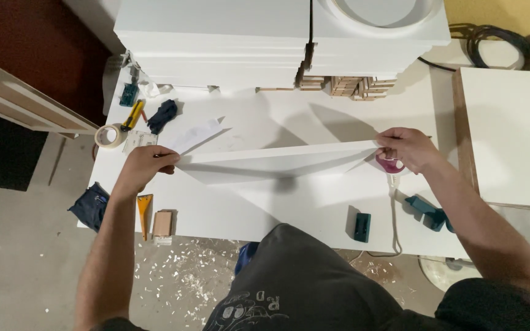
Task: Applying edge banding to a wooden panel using an iron, trimming the excess with a utility knife, and sanding the edges.
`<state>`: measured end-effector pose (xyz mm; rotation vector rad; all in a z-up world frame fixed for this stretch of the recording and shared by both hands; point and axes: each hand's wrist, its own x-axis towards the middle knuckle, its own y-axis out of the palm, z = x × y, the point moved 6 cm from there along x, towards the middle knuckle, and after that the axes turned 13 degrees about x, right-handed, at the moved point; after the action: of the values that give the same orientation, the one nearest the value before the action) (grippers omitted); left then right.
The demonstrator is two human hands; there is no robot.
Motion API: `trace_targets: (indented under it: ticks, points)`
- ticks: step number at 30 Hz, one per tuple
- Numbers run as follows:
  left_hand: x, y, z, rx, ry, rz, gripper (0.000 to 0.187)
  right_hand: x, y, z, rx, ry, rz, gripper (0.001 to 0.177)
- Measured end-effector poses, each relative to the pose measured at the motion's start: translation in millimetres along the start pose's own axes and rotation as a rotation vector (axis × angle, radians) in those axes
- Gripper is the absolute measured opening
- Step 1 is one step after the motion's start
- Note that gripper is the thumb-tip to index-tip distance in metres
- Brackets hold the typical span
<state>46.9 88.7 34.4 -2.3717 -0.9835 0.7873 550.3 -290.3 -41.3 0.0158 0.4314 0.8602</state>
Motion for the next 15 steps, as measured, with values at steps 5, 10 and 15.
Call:
trace_targets:
  ticks: [5, 10, 15]
  points:
    - [6, 1, 7, -0.021, 0.014, -0.008, 0.037, 2, -1, -2, 0.014, -0.005, -0.005, 0.022]
    - [1, 1, 3, -0.041, 0.015, 0.006, 0.036, 6, -7, -10, 0.060, -0.003, 0.021, 0.020]
    - [5, 2, 7, -0.063, 0.026, 0.030, 0.036, 4, -6, -9, 0.063, -0.021, 0.043, 0.021]
